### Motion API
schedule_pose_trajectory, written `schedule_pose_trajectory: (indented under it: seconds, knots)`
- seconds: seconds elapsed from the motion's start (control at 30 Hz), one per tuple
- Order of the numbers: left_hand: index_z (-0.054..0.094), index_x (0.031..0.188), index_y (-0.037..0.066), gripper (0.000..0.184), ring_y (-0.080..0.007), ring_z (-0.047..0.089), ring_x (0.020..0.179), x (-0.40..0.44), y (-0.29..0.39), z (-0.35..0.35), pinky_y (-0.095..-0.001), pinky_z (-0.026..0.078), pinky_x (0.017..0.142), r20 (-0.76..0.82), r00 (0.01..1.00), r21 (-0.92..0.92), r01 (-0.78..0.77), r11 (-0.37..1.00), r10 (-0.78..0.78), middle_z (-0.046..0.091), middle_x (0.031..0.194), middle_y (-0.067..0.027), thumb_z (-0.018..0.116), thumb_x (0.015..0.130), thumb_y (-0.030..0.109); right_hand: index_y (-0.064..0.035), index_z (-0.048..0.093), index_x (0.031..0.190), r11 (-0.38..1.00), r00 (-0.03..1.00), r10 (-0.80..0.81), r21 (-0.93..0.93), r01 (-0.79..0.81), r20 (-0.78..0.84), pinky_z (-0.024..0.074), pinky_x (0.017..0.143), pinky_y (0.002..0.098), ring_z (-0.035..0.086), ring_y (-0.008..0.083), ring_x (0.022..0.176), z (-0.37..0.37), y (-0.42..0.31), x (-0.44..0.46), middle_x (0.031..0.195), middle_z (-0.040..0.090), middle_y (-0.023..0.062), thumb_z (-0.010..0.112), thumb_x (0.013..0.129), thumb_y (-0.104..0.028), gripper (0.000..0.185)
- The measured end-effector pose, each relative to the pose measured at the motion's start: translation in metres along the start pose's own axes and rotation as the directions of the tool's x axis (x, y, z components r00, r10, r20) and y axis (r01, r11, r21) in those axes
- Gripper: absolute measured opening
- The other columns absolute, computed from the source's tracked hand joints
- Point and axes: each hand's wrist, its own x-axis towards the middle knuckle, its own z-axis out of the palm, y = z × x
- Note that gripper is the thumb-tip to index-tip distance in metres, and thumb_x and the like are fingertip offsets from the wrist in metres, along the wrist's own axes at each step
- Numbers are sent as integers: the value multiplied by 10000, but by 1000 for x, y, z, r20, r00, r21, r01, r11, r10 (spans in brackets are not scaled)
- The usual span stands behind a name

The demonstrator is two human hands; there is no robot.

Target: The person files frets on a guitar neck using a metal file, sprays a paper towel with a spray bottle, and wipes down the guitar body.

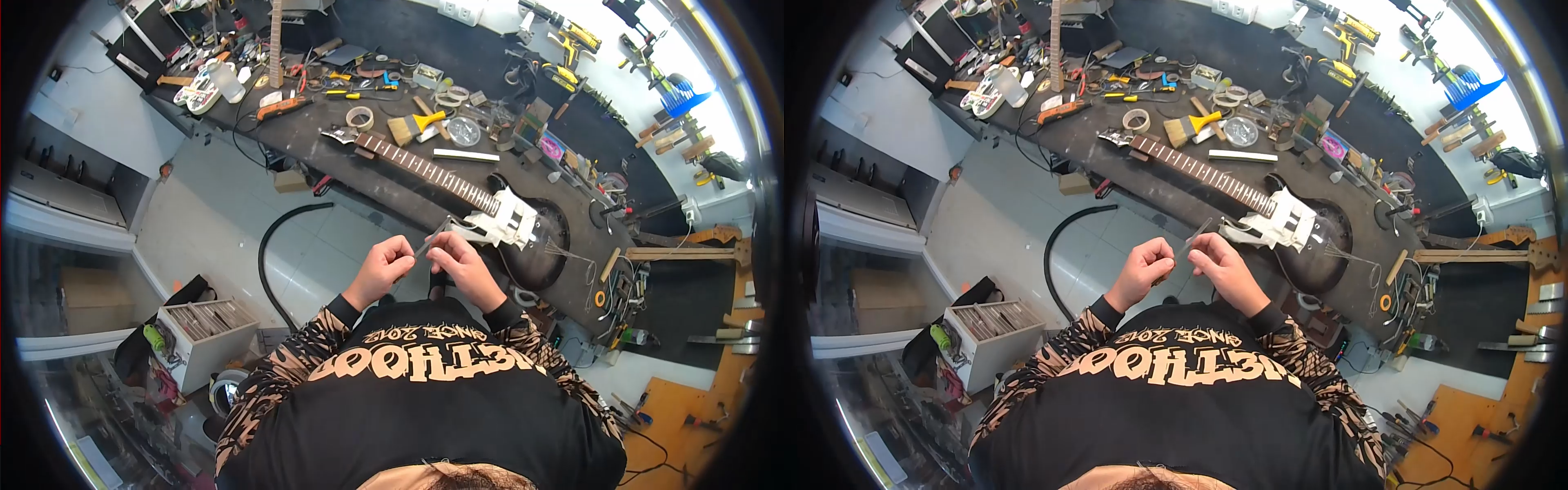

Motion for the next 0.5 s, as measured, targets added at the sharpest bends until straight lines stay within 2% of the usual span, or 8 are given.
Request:
schedule_pose_trajectory:
  seconds: [0.1,0.27,0.37,0.47,0.5]
  knots:
    - [644,979,60,126,-33,504,715,-21,3,-8,-247,399,630,-1,1000,66,-31,997,31,598,810,62,701,1078,112,-40,671,1355,1000,999,10,8,-10,34,560,896,276,655,75,1073,26,2,-4,1242,716,18,721,1149,-189,259]
    - [646,972,45,127,-21,478,709,-47,23,-9,-243,375,621,22,991,287,-131,949,130,606,821,54,725,1059,94,-51,731,1252,997,999,-8,-74,11,34,554,863,271,659,73,988,48,4,-14,1110,735,-9,743,1134,-199,190]
    - [658,958,30,138,-25,496,718,-60,31,-7,-250,398,634,39,983,379,-179,908,177,615,816,49,739,1042,103,-40,756,1188,996,999,-50,-76,50,5,547,836,264,658,71,936,43,-1,-20,1049,736,-15,747,1126,-192,165]
    - [658,949,27,141,-35,510,711,-74,34,-10,-262,417,630,49,985,402,-173,899,168,610,800,44,743,1033,102,-18,760,1136,994,991,-76,-86,67,-106,526,815,245,649,63,889,26,-17,-26,988,732,-14,754,1111,-163,148]
    - [659,946,27,142,-36,508,707,-77,33,-11,-263,416,625,42,986,402,-165,901,161,607,792,47,741,1035,102,-19,760,1129,997,981,-78,-11,78,-179,522,810,244,646,59,884,14,-13,-27,970,725,-17,754,1110,-161,143]
